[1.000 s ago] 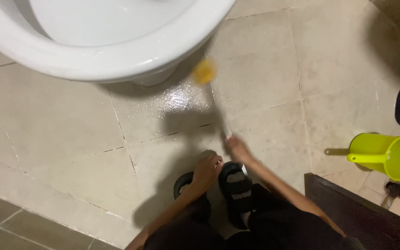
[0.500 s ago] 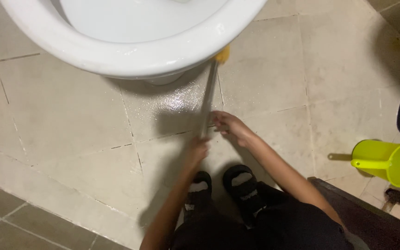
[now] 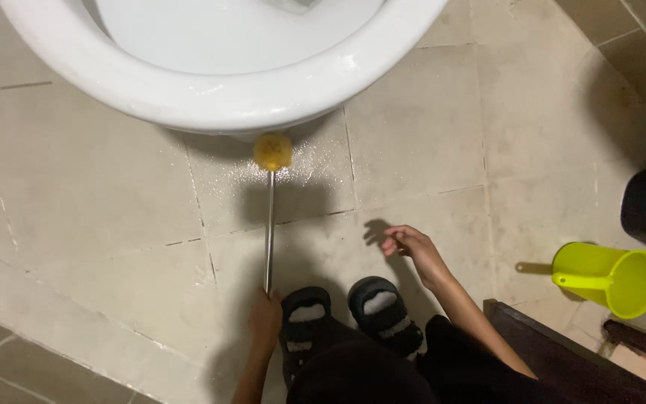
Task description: Scrubbing a stain on a bathroom floor using a brush and pouring water from a dipper.
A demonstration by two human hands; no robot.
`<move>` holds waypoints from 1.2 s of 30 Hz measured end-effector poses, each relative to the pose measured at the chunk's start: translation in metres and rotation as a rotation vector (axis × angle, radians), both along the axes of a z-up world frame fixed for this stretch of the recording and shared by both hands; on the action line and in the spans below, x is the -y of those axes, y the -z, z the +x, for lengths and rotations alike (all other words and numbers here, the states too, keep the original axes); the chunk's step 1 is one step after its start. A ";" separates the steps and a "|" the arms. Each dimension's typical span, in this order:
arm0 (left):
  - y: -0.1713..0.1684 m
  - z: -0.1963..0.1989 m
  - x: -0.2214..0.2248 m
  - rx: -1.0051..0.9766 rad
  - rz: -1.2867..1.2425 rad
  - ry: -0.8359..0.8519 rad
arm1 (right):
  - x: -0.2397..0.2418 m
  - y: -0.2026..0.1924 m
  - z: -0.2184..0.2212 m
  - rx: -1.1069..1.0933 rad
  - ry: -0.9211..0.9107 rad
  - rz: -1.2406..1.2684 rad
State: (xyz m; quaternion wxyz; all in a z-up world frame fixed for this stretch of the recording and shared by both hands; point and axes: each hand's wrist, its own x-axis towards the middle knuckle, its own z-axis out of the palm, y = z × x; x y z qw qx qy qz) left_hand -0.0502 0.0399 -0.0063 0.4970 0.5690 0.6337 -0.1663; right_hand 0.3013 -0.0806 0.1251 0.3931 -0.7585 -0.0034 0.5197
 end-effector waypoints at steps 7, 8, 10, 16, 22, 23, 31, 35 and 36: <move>-0.058 0.032 0.000 -0.029 -0.015 0.139 | 0.021 0.030 -0.014 0.006 -0.048 0.047; -0.056 0.045 0.002 -0.009 0.016 0.201 | 0.018 0.035 -0.019 -0.020 -0.083 0.046; -0.053 0.061 0.000 0.003 0.054 0.256 | 0.013 0.045 -0.023 -0.049 -0.125 0.052; -0.071 -0.026 -0.022 -0.048 0.139 0.086 | 0.010 0.030 -0.009 0.034 -0.265 0.104; 0.019 -0.098 0.070 -0.007 0.285 -0.087 | 0.004 0.054 -0.012 -0.004 -0.193 0.043; 0.041 -0.097 0.091 0.056 0.337 -0.034 | 0.000 0.050 -0.016 -0.020 -0.251 0.076; -0.050 -0.079 0.024 -0.234 -0.003 -0.098 | -0.003 0.023 -0.001 0.127 -0.308 0.084; 0.004 -0.091 0.076 -0.054 0.218 -0.047 | 0.005 0.021 -0.002 0.113 -0.229 0.069; -0.004 -0.094 0.081 -0.153 0.320 0.272 | 0.006 0.020 -0.003 0.093 -0.249 0.079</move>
